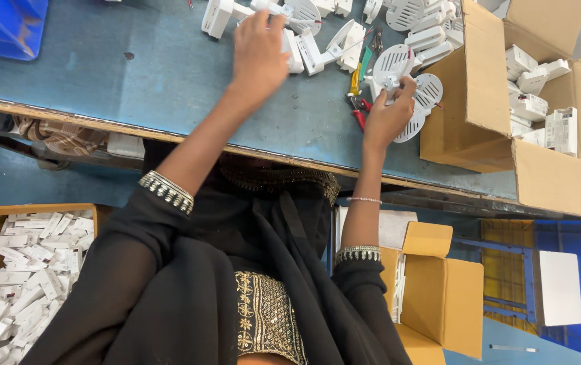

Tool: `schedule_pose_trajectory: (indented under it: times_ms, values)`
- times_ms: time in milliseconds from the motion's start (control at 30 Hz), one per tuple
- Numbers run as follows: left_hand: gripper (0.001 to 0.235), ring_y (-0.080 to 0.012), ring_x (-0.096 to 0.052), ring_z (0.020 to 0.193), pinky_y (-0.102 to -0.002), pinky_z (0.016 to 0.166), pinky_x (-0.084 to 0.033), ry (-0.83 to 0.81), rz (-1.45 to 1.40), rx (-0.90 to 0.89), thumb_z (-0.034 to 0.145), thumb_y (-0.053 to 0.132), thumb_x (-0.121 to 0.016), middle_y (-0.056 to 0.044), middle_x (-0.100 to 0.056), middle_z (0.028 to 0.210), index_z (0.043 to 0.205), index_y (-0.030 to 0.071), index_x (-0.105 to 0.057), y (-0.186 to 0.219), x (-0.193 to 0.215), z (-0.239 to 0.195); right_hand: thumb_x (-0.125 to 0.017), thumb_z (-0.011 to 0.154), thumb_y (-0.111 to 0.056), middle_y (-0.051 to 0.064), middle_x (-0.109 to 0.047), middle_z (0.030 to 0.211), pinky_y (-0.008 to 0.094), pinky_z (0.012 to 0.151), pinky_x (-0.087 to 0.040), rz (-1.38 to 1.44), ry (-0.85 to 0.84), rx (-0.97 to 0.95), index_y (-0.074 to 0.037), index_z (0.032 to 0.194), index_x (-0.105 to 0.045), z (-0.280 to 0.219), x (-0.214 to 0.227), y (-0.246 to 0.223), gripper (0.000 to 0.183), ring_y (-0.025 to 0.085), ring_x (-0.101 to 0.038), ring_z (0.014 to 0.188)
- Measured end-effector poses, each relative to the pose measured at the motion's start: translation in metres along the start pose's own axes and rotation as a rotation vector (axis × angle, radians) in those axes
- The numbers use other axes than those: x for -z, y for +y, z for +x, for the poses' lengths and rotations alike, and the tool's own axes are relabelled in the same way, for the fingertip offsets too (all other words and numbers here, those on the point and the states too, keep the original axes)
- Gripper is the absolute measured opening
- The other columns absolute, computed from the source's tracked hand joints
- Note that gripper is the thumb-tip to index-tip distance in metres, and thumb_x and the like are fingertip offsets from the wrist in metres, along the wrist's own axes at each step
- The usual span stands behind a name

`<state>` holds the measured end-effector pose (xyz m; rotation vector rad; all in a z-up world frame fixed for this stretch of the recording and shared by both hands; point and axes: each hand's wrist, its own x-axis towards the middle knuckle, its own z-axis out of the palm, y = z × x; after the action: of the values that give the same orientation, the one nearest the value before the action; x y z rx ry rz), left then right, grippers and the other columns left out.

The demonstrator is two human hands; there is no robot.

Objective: The person assembles white plastic electronic components at a workbench. They insert small white cylindrical parts into the components, use pliers to trim wires, and place the finished units into a cardboard box.

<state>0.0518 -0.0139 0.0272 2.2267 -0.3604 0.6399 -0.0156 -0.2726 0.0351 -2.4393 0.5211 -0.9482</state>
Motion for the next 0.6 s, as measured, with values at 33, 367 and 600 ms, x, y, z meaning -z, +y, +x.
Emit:
schedule_pose_trajectory:
  times_ms: [33, 367, 600]
  values:
    - [0.040, -0.0354, -0.058, 0.119, -0.050, 0.097, -0.043, -0.088, 0.033, 0.061, 0.081, 0.010, -0.076, -0.015, -0.064, 0.124, 0.119, 0.005, -0.066, -0.011, 0.005, 0.002, -0.071, 0.093, -0.002, 0.024, -0.070, 0.113, 0.047, 0.092, -0.052, -0.047, 0.004, 0.007, -0.007, 0.130, -0.058, 0.002, -0.003, 0.001, 0.040, 0.039, -0.068, 0.107]
    - [0.014, -0.0349, -0.067, 0.094, -0.044, 0.080, -0.051, 0.042, -0.197, 0.012, 0.086, 0.000, -0.073, -0.013, -0.071, 0.098, 0.099, 0.004, -0.075, -0.034, 0.066, -0.029, -0.072, 0.097, -0.003, 0.012, -0.075, 0.120, 0.035, 0.092, -0.056, 0.081, 0.029, 0.190, -0.007, 0.117, -0.075, -0.087, 0.113, 0.057, 0.021, 0.024, -0.071, 0.111]
    - [0.015, -0.0273, -0.062, 0.094, -0.039, 0.087, -0.044, -0.056, -0.147, -0.214, 0.088, 0.011, -0.080, -0.006, -0.071, 0.096, 0.102, 0.007, -0.079, -0.016, 0.116, -0.047, -0.074, 0.102, -0.018, 0.024, -0.074, 0.096, 0.045, 0.078, -0.056, -0.635, -0.095, -0.443, 0.001, 0.111, -0.076, -0.181, 0.279, 0.229, 0.021, 0.036, -0.070, 0.085]
